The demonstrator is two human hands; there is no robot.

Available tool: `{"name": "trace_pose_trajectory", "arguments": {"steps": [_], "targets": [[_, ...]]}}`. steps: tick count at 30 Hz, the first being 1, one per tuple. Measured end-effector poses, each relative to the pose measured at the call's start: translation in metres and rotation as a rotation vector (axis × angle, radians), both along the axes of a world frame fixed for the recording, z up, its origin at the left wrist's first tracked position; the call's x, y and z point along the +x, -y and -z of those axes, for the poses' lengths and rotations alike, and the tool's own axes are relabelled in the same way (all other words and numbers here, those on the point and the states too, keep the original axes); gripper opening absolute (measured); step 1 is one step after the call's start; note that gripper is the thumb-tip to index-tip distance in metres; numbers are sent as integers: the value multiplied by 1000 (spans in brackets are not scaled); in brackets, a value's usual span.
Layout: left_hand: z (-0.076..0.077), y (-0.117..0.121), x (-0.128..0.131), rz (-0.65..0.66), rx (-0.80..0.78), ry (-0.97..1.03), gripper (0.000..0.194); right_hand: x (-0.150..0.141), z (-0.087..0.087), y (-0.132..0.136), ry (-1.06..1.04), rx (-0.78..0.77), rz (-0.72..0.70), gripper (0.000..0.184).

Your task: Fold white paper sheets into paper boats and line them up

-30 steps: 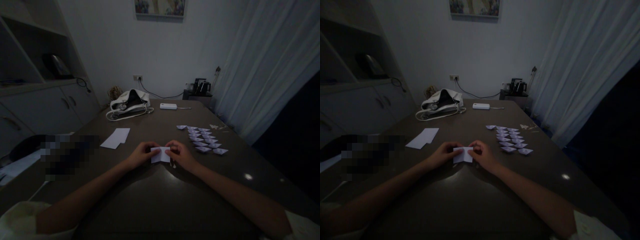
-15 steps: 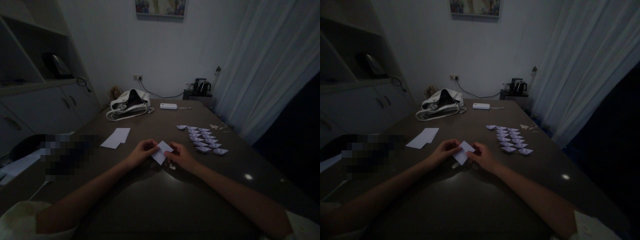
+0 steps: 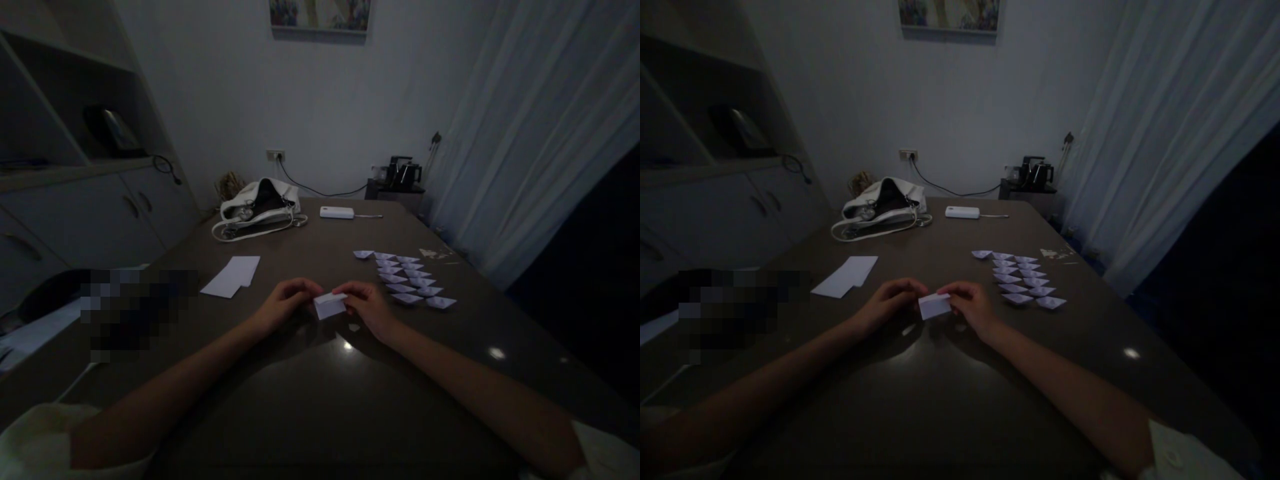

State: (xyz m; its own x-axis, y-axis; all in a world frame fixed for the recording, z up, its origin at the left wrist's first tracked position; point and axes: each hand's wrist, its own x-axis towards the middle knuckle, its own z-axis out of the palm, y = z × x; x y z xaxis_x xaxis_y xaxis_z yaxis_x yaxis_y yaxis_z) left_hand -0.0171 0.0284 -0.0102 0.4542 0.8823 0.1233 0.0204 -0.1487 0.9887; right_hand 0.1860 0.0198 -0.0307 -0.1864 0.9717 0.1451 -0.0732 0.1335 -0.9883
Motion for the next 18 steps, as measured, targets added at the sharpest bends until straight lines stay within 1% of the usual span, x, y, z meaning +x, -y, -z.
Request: {"name": "trace_pose_trajectory", "arguments": {"steps": [2,4,6,8,10,12,14,18], "targets": [[0,0,0,-15,-6,-34,29,1,0,0,22,26,7,12],[0,0,0,-23,-9,-121,33,1,0,1,31,40,15,12],[0,0,1,-6,-5,-195,33,1,-1,2,42,44,23,12],[-1,1,1,15,-6,-208,32,2,-3,4,54,37,25,13],[-2,1,1,24,2,-209,31,2,-5,5,52,34,23,19],[-3,2,0,25,32,-230,31,1,-7,7,55,43,13,29],[-3,2,0,27,79,-257,30,0,-8,7,128,69,-22,32],[1,4,1,73,170,-297,28,-2,-8,9,361,194,-94,23]]}}
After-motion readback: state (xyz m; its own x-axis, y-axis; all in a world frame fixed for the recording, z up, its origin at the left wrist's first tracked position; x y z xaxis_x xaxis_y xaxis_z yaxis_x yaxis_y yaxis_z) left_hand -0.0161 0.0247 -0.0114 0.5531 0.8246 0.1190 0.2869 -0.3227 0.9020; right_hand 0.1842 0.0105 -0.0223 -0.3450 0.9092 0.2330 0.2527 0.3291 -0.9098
